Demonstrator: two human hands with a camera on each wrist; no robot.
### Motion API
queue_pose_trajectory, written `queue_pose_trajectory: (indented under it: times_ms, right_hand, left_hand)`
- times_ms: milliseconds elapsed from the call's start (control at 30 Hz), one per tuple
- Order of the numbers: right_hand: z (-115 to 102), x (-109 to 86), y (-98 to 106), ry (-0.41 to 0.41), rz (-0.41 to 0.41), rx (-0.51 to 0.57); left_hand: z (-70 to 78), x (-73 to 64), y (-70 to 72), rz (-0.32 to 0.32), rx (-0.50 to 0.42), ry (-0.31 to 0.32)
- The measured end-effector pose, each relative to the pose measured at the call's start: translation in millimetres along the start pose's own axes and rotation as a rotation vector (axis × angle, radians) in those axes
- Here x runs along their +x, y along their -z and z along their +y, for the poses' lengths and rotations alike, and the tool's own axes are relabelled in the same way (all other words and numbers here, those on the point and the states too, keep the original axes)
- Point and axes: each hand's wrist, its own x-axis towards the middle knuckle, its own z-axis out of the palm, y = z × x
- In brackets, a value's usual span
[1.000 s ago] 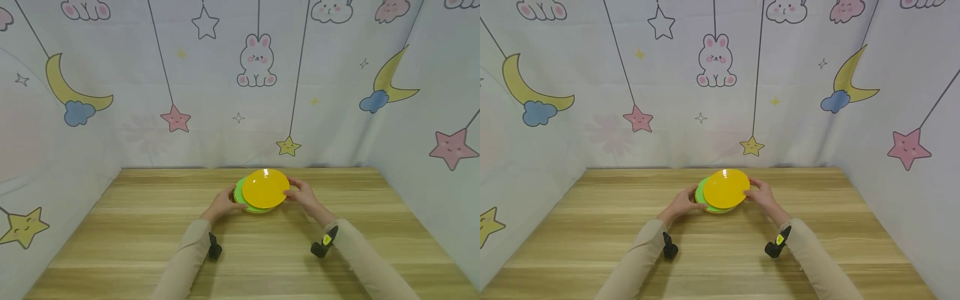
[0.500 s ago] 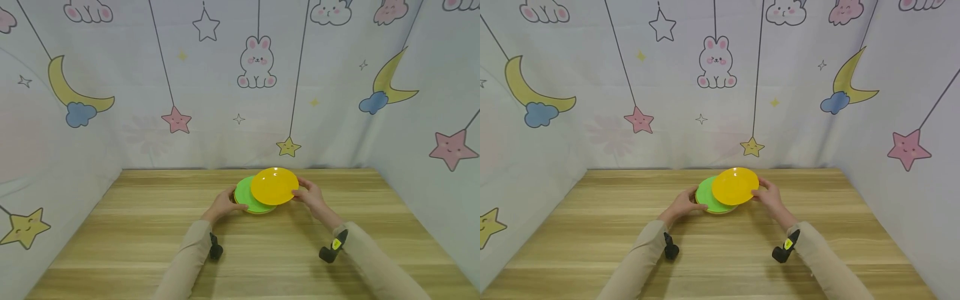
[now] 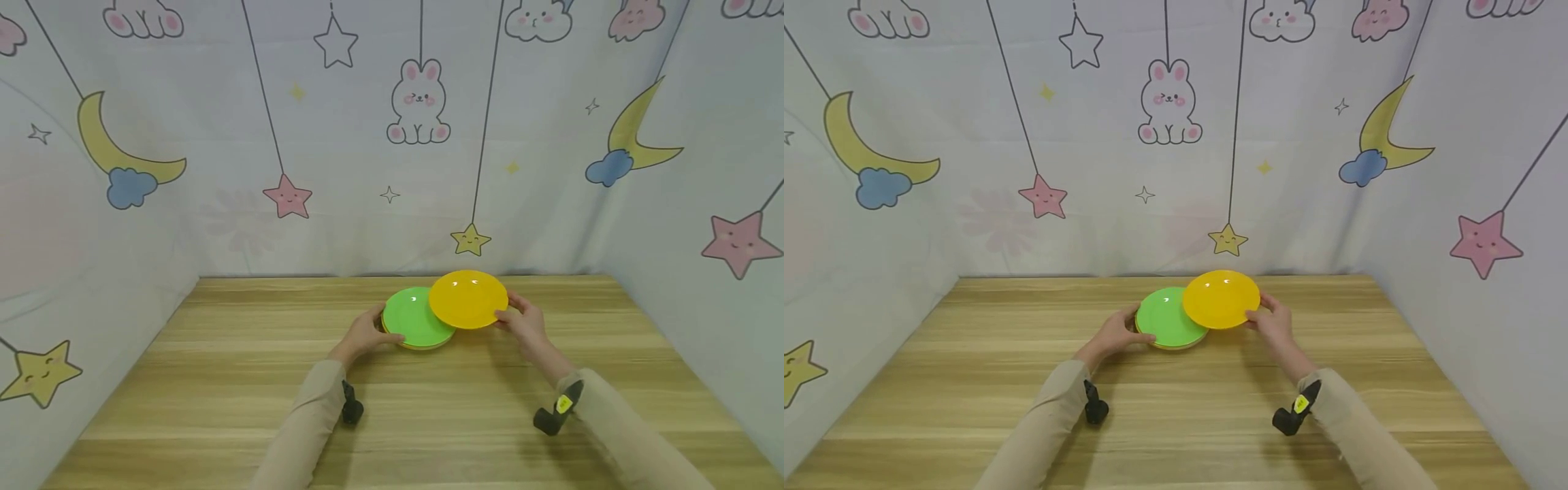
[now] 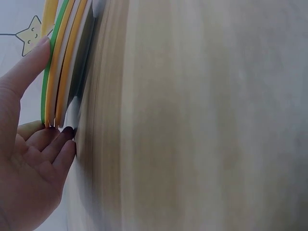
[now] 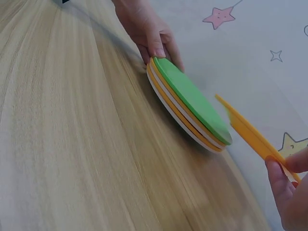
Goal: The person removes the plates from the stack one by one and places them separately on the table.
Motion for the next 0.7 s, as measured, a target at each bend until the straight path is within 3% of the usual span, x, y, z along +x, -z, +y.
queue_pose_trajectory:
  times_ms: [467,700]
  right_hand:
    - [6,-2.3,20,-0.052,0.095,0.098]
    - [12,-6.2,27,-0.072,0.111,0.090]
  left_hand:
    - [1.0,-0.9,-0.5,0.001,0.030,0.031]
    - [0.2,-0.9,-0.3,0.004,0.030,0.035]
